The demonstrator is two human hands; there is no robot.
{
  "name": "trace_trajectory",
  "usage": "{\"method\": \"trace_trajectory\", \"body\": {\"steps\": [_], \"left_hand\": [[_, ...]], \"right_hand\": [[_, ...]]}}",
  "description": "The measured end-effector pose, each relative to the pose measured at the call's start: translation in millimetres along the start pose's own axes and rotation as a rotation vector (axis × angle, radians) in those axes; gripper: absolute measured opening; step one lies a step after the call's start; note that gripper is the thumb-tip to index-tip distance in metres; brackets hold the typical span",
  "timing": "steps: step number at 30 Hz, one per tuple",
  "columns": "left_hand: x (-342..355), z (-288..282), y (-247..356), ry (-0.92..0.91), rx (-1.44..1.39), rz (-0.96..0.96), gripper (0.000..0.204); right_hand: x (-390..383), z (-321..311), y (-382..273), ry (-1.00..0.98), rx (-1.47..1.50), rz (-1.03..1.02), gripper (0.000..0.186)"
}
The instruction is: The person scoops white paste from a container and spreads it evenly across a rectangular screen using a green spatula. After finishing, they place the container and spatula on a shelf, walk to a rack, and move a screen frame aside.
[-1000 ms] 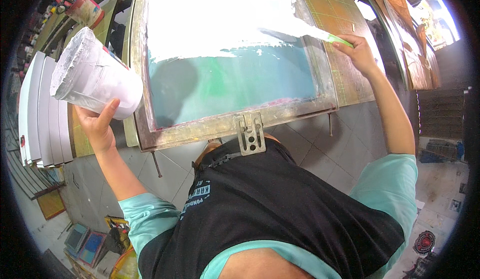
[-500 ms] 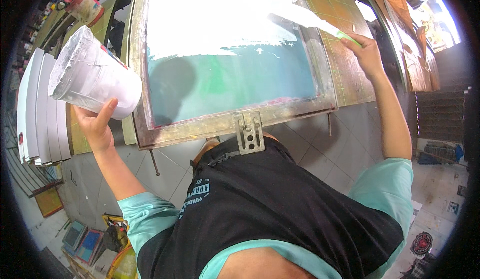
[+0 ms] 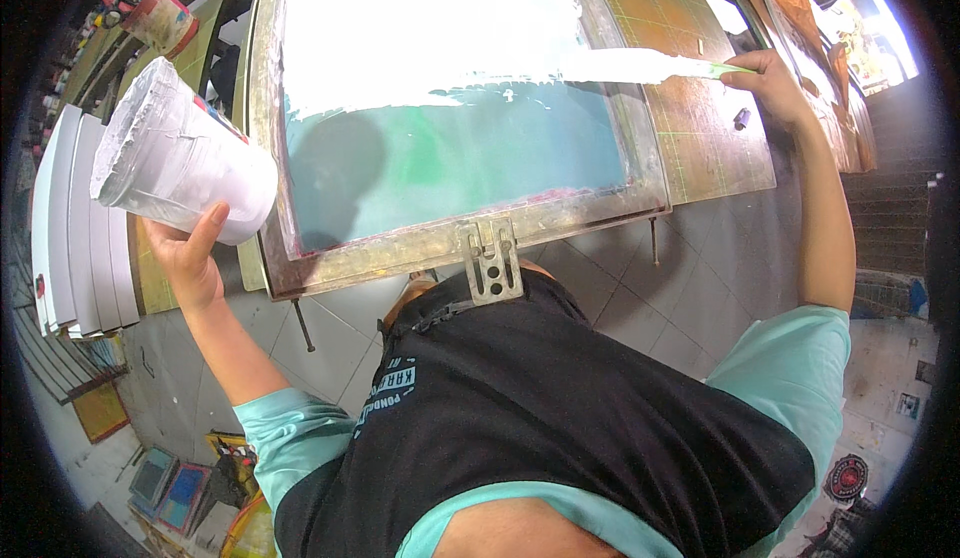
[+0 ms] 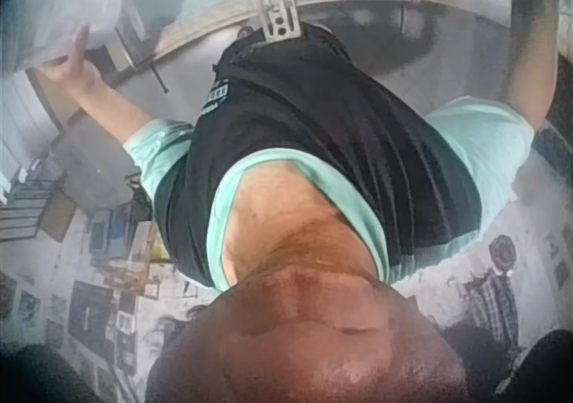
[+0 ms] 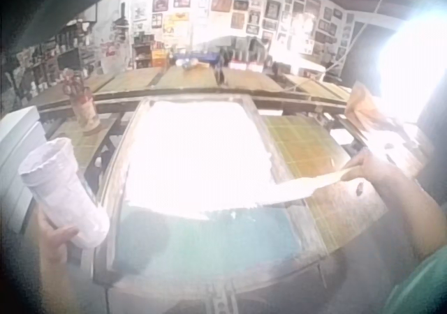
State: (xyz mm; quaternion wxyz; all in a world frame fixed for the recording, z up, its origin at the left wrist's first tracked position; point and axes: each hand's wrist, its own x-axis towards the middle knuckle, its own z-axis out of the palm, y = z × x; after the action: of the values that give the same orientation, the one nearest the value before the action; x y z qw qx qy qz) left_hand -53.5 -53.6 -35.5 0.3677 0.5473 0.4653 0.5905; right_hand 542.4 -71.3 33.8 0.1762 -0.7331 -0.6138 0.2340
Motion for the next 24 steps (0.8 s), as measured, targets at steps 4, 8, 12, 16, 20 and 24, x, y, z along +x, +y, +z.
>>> {"method": "trace_trajectory", "body": {"steps": [4,8,12,16,20,24], "left_hand": [[-1,-3,-1,0.010,0.022,-0.017,0.076],[-3,-1,3,0.008,0.013,-0.022,0.074],[-4,-2,0,0.007,0.019,-0.017,0.074],[-5,-1,0,0.010,0.013,-0.023,0.074],[-6,0,0,0.015,0.003,-0.018,0.074],[-9,-4,-2,0.046,0.011,-0.031,0.075]], "right_hand": [[4,-1,1,-0.037,-0.093,-0.011,0.020],[6,5,3,-0.020,-0.071,-0.018,0.025],[6,5,-3,-0.039,-0.071,-0.014,0.027],[9,7,-7,-0.050,-0.117,-0.008,0.026],[12,10,-12,-0.075,-0.089,-0.028,0.026],[16,12,-22,-0.087,-0.122,-0.039,0.025]]}}
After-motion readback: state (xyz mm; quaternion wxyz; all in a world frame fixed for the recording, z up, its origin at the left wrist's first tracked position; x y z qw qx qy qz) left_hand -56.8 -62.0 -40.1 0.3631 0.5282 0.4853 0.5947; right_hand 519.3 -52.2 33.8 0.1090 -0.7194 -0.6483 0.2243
